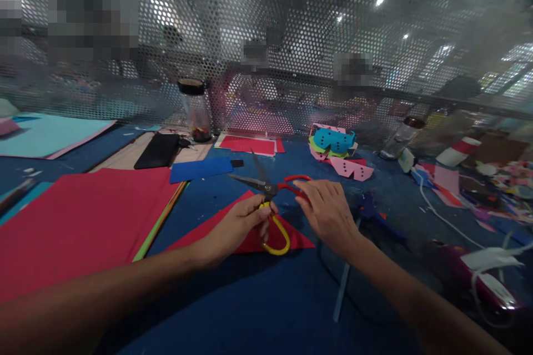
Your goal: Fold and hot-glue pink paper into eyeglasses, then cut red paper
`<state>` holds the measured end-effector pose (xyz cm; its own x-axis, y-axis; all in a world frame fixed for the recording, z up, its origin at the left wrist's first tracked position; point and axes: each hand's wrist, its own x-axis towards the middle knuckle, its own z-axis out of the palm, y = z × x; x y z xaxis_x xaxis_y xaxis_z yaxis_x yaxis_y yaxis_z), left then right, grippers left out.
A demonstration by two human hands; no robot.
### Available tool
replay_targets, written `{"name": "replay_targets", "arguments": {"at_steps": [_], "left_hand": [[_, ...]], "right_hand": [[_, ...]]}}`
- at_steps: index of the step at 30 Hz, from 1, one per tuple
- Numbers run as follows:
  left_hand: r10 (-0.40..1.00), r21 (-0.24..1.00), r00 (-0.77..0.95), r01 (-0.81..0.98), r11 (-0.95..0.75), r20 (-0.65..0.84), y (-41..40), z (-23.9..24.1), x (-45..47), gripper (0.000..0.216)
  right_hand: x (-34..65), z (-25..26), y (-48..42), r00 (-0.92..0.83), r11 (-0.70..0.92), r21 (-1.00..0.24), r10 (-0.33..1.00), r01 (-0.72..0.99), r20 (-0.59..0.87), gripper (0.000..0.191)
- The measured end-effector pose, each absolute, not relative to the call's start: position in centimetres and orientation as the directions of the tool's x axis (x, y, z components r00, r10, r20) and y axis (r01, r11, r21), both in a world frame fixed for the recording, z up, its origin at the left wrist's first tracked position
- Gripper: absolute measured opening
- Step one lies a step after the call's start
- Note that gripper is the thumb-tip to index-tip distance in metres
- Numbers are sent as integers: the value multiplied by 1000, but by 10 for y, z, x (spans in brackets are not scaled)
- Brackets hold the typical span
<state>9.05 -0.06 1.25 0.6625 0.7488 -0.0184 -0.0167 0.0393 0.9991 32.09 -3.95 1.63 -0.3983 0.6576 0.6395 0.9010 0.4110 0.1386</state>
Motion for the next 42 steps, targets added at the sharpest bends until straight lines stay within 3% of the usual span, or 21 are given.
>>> {"name": "replay_targets", "arguments": {"at_steps": [4, 6, 8, 10, 12, 14, 16, 22, 30, 32, 34, 36, 38, 42], "left_hand": [[802, 985, 593, -88, 147, -67, 3, 7, 91, 18], [825, 977, 562, -138, 164, -59, 6, 5, 91, 17], [822, 968, 568, -180, 176, -44, 6, 6, 90, 16], [796, 963, 605, -199, 183, -27, 4, 7, 90, 16], [749, 967, 663, -183, 175, -10, -1, 9, 90, 18], [689, 976, 724, -145, 164, -8, -7, 9, 92, 23], [634, 981, 773, -110, 162, -18, -13, 8, 95, 26], [558, 982, 830, -109, 156, 3, -23, 8, 100, 26], [529, 973, 849, -105, 204, -20, -26, 7, 104, 31], [549, 990, 834, -35, 139, -48, -24, 7, 100, 35], [565, 994, 824, 93, -63, -41, -18, 10, 90, 33], [562, 867, 826, 243, -434, 50, -9, 16, 74, 24], [580, 649, 798, 354, -674, 167, 2, 19, 55, 26], [696, 275, 698, 645, -713, 166, 14, 3, 22, 54]], "right_hand": [[316, 20, -50, -470, 533, 176, 488, 828, 736, 16], [310, 17, -53, -489, 609, 79, 545, 789, 681, 11], [305, 11, -53, -419, 593, -140, 697, 793, 582, 23], [301, 4, -51, -284, 471, -428, 857, 771, 431, 31], [298, 0, -48, -194, 338, -688, 940, 643, 280, 40], [295, 0, -47, -158, 260, -846, 965, 466, 209, 43], [290, 4, -48, -126, 225, -919, 973, 322, 194, 43], [278, 13, -55, -41, 118, -992, 992, 48, 116, 39], [285, 12, -53, 90, 95, -993, 992, -65, 89, 33], [291, 13, -49, 163, 122, -989, 981, -82, 108, 33], [298, 16, -44, 213, 141, -984, 970, -112, 114, 33], [304, 18, -40, 231, 149, -978, 966, -146, 113, 33], [308, 19, -36, 230, 147, -973, 968, -176, 105, 33], [312, 15, -32, 220, 130, -973, 972, -188, 87, 34]]}}
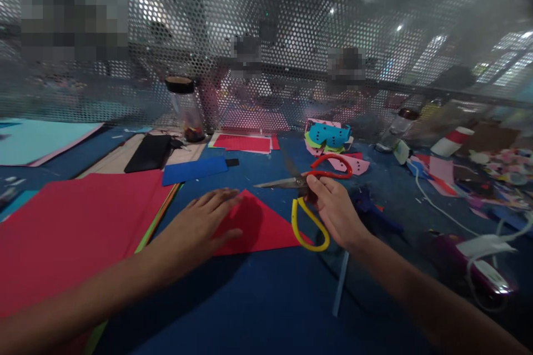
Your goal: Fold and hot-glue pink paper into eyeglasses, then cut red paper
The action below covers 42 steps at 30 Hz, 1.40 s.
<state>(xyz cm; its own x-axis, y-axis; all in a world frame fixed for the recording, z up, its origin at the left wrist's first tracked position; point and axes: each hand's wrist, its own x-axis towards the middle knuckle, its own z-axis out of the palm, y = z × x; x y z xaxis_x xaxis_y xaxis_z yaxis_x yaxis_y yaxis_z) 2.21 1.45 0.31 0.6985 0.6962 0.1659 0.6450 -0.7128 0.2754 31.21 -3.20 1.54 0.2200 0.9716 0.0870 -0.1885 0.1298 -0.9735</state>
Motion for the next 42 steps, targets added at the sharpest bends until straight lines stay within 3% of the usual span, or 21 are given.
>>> {"name": "replay_targets", "arguments": {"at_steps": [3, 6, 18, 31, 33, 38, 42], "left_hand": [[726, 125, 668, 716, -687, 163, 14, -21, 9, 75], [730, 84, 659, 729, -679, 181, 11, -35, 6, 77], [713, 107, 683, 706, -700, 158, 8, -31, 9, 65], [689, 249, 705, 646, -722, 166, -1, -21, 11, 35], [705, 230, 690, 668, -708, 165, 0, -22, 11, 40], [743, 79, 628, 749, -657, 232, 4, -31, 8, 76], [731, 41, 650, 741, -671, 209, 7, -35, 7, 79]], "right_hand": [[314, 10, -30, 196, 115, -982, 977, -150, 84, 34], [315, 5, -29, 184, 110, -988, 979, -111, 89, 33], [304, 1, -31, 27, -99, -919, 993, -382, -118, 32], [305, -7, -30, 12, -152, -910, 985, -385, -170, 35], [305, -6, -29, 14, -155, -911, 985, -382, -174, 36], [304, -5, -28, 11, -167, -903, 982, -395, -186, 35], [305, -7, -28, 11, -162, -906, 983, -392, -181, 34]]}}
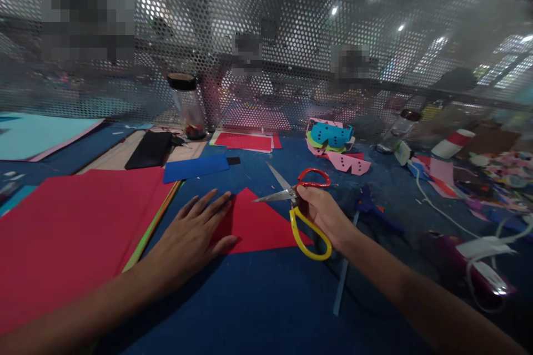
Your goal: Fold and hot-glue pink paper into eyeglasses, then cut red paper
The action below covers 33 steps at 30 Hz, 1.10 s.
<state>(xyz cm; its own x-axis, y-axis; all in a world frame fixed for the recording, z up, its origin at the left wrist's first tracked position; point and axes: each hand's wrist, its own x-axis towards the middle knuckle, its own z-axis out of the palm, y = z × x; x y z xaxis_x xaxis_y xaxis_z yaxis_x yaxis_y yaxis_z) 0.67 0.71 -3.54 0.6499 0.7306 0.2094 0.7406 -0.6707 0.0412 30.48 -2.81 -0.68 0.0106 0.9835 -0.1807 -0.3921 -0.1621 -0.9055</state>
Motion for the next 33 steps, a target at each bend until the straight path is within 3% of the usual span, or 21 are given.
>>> {"name": "replay_targets", "arguments": {"at_steps": [6, 14, 23, 33], "left_hand": [[701, 18, 685, 713, -701, 199, 5, -31, 7, 64], [693, 77, 701, 691, -718, 168, 0, -24, 11, 46], [683, 169, 699, 662, -730, 211, 1, -24, 9, 46], [809, 449, 536, 678, -583, 242, 9, -25, 8, 52]], "right_hand": [[306, -6, -29, 0, -148, -904, 987, -401, -162, 32], [306, -5, -28, 14, -152, -912, 985, -381, -170, 36], [308, -6, -27, 3, -159, -912, 985, -377, -173, 35], [308, -9, -27, 0, -154, -900, 986, -408, -169, 34]]}}
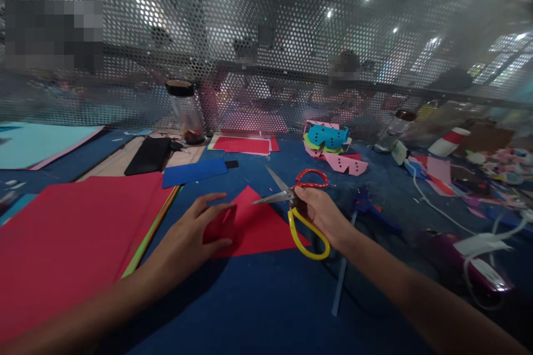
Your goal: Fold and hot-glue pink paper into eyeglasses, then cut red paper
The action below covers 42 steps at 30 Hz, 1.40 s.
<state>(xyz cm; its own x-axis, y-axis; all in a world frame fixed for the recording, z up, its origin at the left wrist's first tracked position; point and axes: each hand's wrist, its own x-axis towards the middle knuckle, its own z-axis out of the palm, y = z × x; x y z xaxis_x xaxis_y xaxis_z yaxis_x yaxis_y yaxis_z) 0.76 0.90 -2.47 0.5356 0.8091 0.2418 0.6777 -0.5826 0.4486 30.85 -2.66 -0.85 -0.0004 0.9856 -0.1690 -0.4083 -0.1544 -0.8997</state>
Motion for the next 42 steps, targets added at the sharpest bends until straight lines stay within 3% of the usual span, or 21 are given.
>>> {"name": "replay_targets", "arguments": {"at_steps": [5, 11, 20, 25, 29, 34, 38, 42], "left_hand": [[852, 581, 470, 635, -508, 230, 12, -22, 8, 53], [882, 685, 434, 588, -432, 183, 15, -15, 6, 70], [891, 809, 446, 490, -325, 88, 27, -24, -4, 64], [909, 782, 402, 528, -331, 114, 36, -8, -18, 64], [934, 800, 356, 554, -232, 25, 39, -3, -30, 63], [961, 777, 254, 582, -241, 108, 41, -13, -36, 54], [950, 817, 306, 534, -217, 53, 36, -9, -32, 50], [960, 777, 272, 590, -221, 68, 30, -4, -30, 47]], "right_hand": [[310, -10, -27, -18, -172, -905, 984, -389, -179, 35], [310, -11, -27, -14, -177, -907, 982, -381, -186, 35], [308, -6, -29, -20, -168, -907, 985, -387, -174, 35], [312, 0, -28, -30, -190, -916, 981, -354, -192, 37], [321, 4, -23, -31, -210, -928, 977, -309, -211, 36], [345, 11, -17, -79, -240, -968, 969, -76, -234, 38], [362, 17, -14, -140, -232, -961, 957, 151, -253, 39], [374, 19, -10, -172, -255, -932, 937, 258, -304, 41]]}}
